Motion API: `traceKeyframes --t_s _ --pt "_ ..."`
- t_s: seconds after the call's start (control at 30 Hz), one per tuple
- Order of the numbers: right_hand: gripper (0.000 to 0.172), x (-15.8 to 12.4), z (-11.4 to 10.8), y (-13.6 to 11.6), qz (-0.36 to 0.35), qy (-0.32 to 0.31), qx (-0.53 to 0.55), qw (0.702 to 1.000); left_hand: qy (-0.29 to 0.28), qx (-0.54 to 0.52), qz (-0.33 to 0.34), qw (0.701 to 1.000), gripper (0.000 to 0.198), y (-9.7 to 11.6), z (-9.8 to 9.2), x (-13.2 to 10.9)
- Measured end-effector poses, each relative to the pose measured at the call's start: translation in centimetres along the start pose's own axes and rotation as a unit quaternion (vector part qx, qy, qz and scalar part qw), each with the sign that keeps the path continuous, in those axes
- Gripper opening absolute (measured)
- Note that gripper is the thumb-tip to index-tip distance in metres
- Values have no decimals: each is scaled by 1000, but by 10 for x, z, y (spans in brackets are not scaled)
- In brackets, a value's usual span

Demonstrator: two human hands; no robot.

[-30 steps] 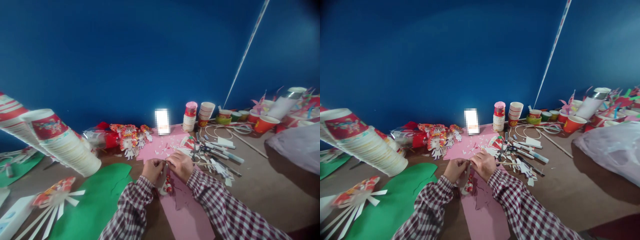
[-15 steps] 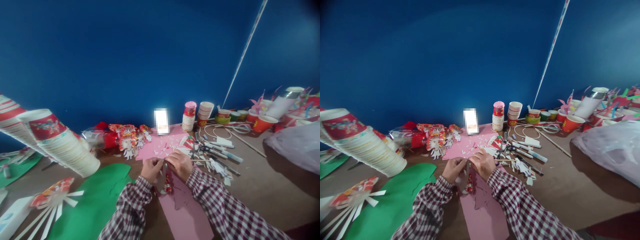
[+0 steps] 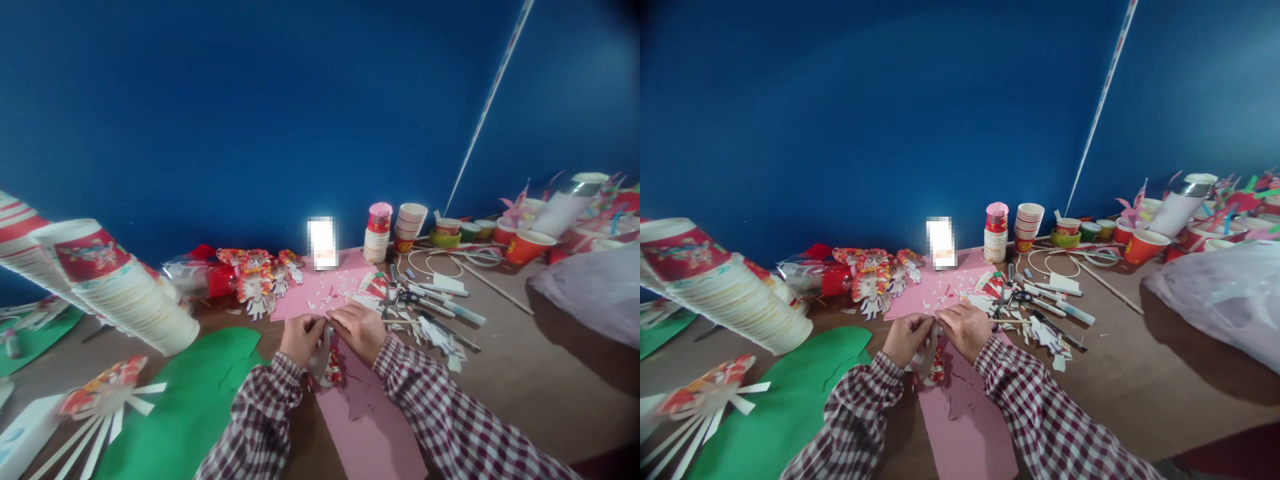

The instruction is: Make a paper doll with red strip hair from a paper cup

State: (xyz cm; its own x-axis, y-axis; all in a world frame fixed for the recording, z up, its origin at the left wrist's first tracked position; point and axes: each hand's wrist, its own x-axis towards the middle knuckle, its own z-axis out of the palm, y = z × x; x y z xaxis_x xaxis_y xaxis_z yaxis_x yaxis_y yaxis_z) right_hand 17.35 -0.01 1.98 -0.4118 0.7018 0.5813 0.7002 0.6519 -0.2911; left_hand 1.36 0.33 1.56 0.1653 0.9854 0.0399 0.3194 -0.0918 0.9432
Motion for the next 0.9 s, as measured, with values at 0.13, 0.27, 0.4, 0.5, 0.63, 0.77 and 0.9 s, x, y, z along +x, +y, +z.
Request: traceKeyframes --t_s 0.13,0.27,0.4,0.5,0.63,0.77,0.9 --pt "18 1 -2 0 -6 -19 5 1000 3 4 11 1000 32 0 0 0" --pt "18 0 -3 0 -16 -17 8 1000 0 5 7 1000 31 1 0 0" --pt "17 -1 -1 1 -8 -16 15 1000 -7 1 2 1000 30 0 0 0" --pt "17 -1 -1 2 -15 -16 18 1000 -14 -1 0 1000 30 0 0 0" --pt "16 0 -2 4 -38 -6 3 999 -21 -1 -14 1000 30 2 1 -1" --pt "16 0 -2 4 -45 -6 -8 999 -15 -8 -22 1000 35 4 1 -2" --pt "16 -2 0 2 -36 -7 -12 999 -9 -17 -29 999 36 0 0 -1"
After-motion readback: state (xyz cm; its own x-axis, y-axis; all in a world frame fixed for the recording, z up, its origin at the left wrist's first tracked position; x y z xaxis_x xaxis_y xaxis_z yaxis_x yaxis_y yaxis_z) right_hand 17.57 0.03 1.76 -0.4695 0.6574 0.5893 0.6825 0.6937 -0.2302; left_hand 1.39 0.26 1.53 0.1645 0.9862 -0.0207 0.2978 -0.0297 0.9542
